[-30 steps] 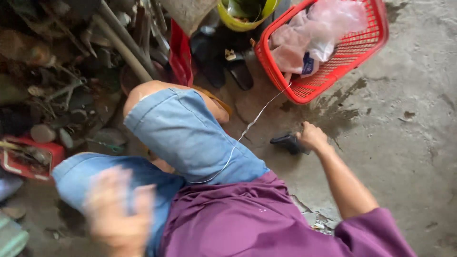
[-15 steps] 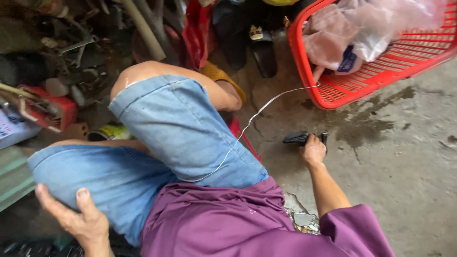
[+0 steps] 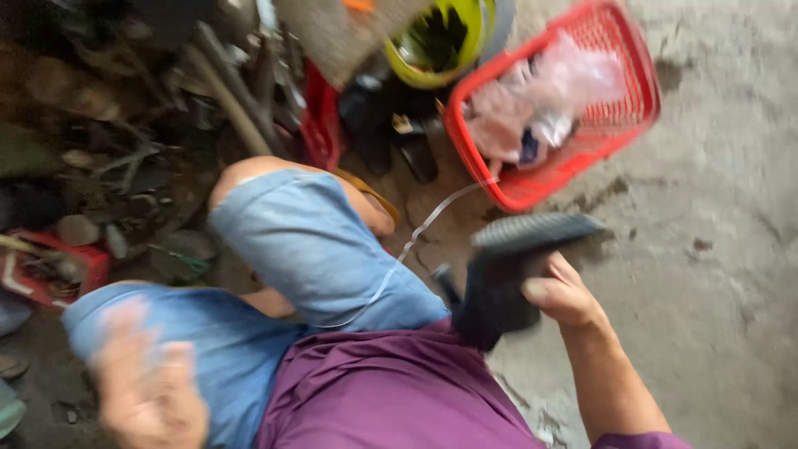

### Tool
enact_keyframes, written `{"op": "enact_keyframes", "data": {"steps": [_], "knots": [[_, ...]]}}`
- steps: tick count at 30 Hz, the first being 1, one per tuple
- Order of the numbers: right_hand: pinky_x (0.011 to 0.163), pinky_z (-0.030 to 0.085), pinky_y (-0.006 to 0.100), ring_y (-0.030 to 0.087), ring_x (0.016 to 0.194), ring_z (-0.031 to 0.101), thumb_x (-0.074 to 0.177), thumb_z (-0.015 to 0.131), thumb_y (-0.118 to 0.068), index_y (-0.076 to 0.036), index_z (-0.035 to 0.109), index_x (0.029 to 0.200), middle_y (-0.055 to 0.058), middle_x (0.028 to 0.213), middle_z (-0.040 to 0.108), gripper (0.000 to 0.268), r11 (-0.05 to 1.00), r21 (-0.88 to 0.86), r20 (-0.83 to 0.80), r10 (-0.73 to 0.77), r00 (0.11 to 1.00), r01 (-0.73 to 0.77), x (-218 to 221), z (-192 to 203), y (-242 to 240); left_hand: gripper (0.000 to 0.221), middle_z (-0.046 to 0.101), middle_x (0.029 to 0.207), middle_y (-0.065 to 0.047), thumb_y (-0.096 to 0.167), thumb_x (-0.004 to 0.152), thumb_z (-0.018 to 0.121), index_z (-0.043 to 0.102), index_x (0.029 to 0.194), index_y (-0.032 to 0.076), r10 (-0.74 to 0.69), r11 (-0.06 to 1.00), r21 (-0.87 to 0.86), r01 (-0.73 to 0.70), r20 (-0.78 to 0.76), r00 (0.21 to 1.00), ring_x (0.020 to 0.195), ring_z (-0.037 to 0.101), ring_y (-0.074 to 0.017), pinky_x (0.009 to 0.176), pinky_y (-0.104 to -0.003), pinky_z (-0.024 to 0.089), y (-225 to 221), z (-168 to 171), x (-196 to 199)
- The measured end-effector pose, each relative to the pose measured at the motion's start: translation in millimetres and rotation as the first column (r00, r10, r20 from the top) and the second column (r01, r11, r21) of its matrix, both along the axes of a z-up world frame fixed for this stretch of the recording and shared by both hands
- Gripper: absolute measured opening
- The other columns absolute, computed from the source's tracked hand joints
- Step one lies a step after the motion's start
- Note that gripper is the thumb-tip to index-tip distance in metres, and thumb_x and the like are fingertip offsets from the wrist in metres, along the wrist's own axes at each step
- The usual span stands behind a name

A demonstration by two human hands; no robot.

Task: Repairing the heel of a high-heeled shoe using adhesive and a hammer in a workshop.

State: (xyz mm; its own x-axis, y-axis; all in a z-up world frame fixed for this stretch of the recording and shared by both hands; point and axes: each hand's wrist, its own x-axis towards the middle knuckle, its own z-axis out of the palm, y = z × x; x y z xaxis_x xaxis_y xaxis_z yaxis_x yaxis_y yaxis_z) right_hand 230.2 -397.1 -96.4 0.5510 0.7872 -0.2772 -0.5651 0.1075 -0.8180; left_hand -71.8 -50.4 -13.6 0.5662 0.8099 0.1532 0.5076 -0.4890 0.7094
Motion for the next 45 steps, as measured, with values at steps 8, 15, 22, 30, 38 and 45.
{"op": "enact_keyframes", "data": {"steps": [8, 15, 22, 30, 38, 45], "knots": [[0.11, 0.046, 0.057, 0.047, 0.125, 0.059, 0.108, 0.065, -0.035, 0.0, 0.043, 0.152, 0.033, 0.143, 0.054, 0.06, 0.732, 0.549, -0.306, 0.626, 0.717, -0.405, -83.7, 108.0, 195.6, 0.115, 0.039, 0.162, -0.016, 0.048, 0.071, 0.087, 0.026, 0.16, 0.008, -0.348, 0.32, -0.636, 0.702, 0.61, 0.712, 0.148, 0.042, -0.0257, 0.123, -0.04, 0.031, -18.3, 35.7, 21.0], [0.128, 0.029, 0.053, 0.039, 0.157, 0.033, 0.101, 0.077, -0.061, -0.001, 0.015, 0.159, 0.029, 0.166, 0.03, 0.104, 0.616, 0.256, 0.281, 0.69, 0.668, -0.745, -105.2, 126.7, 218.1, 0.023, 0.077, 0.112, -0.009, 0.027, 0.103, 0.057, 0.068, 0.109, 0.008, 0.107, 0.705, -0.659, 0.262, 0.464, 0.879, 0.114, 0.07, -0.0222, 0.109, -0.038, 0.05, -21.5, 22.2, -36.0], [0.119, 0.034, 0.069, 0.056, 0.152, 0.032, 0.107, 0.074, -0.043, -0.004, 0.036, 0.156, 0.038, 0.16, 0.034, 0.074, 0.845, 0.384, -0.108, 0.442, 0.891, -0.373, -125.6, 95.1, 206.5, 0.031, 0.068, 0.122, -0.016, 0.034, 0.107, 0.051, 0.057, 0.117, 0.005, -0.062, 0.967, -0.209, 0.146, 0.363, 0.93, 0.12, 0.07, -0.0319, 0.102, -0.039, 0.058, -14.4, 34.8, -60.6], [0.102, 0.052, 0.038, 0.02, 0.117, 0.068, 0.088, 0.073, -0.038, 0.004, 0.066, 0.134, 0.013, 0.13, 0.074, 0.063, 0.733, -0.186, 0.128, 0.678, 0.724, -0.654, -121.3, 105.1, 189.8, 0.032, 0.048, 0.15, -0.02, 0.026, 0.106, 0.058, 0.058, 0.133, 0.009, -0.181, 0.981, -0.01, 0.193, 0.303, 0.936, 0.14, 0.052, -0.0304, 0.116, -0.043, 0.054, 20.9, 40.9, -73.2], [0.087, 0.055, 0.032, 0.018, 0.099, 0.067, 0.089, 0.081, -0.027, 0.005, 0.062, 0.127, 0.01, 0.111, 0.072, 0.053, 0.78, -0.016, 0.115, 0.623, 0.774, -0.626, -158.3, 82.6, 195.1, 0.089, 0.03, 0.169, -0.02, 0.056, 0.1, 0.055, 0.018, 0.162, 0.004, 0.097, 0.941, -0.336, 0.043, 0.389, 0.916, 0.155, 0.038, -0.0305, 0.123, -0.04, 0.045, 1.8, 59.1, -28.9], [0.095, 0.053, 0.031, 0.014, 0.106, 0.061, 0.092, 0.078, -0.015, 0.001, 0.054, 0.132, 0.008, 0.115, 0.066, 0.05, 0.906, -0.027, 0.176, 0.42, 0.89, -0.422, -171.4, 63.5, 193.4, 0.12, 0.044, 0.16, -0.013, 0.026, 0.079, 0.083, 0.0, 0.164, 0.01, 0.181, 0.568, -0.775, 0.279, 0.448, 0.875, 0.139, 0.049, -0.013, 0.118, -0.027, 0.034, -29.7, 33.7, -3.8]]}}
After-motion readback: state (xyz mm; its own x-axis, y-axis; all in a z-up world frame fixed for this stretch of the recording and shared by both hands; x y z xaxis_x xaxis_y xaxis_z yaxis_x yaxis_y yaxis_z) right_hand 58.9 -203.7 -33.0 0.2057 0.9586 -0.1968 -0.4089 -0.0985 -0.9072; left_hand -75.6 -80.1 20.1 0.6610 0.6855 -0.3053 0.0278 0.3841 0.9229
